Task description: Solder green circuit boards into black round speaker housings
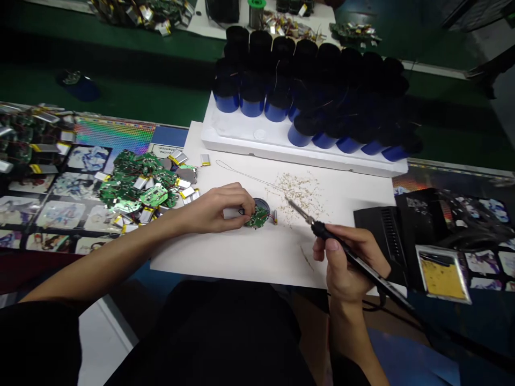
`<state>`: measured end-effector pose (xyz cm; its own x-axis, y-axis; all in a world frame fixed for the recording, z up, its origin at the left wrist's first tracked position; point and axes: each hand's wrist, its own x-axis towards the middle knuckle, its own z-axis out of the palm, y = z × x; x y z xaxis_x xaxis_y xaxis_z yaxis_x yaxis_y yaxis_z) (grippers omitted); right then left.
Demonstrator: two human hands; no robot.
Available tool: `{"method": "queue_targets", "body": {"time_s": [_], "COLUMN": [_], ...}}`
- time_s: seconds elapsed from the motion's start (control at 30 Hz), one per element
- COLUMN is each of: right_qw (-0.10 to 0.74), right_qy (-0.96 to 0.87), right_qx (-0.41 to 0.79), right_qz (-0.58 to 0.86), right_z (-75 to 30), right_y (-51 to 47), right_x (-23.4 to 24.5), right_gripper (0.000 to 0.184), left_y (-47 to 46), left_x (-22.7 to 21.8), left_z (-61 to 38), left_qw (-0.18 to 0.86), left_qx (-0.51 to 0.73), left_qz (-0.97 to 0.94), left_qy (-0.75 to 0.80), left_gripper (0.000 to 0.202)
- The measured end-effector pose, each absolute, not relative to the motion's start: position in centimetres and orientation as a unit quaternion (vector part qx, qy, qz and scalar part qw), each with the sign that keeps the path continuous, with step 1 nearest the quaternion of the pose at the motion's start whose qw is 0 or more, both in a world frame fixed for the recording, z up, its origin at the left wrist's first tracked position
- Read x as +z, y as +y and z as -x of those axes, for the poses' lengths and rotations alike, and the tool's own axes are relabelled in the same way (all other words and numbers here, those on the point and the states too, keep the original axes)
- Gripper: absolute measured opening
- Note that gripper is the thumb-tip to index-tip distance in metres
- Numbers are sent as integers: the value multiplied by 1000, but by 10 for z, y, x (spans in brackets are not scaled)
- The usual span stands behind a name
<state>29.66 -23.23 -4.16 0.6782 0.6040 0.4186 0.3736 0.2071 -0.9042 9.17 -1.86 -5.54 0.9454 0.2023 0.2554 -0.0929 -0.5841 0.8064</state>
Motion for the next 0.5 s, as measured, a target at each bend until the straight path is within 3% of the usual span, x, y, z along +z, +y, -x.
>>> {"method": "queue_targets", "body": {"time_s": [0.07, 0.5], "right_qw": [660, 560], "right_qy": [-390, -491], "right_qx": [59, 138], "right_qz": [640, 653], "right_z": [-294, -298], "right_y": [-236, -238], "right_x": [-44, -63], "right_gripper": [11, 21], "left_y": [-19, -18], "left_x": [-56, -57], "left_z": [-92, -93], "left_qw": [455, 451], "left_qx": [165, 166], "left_qz": [-874, -876], "left_qy": [32, 30], "left_gripper": [10, 9]}}
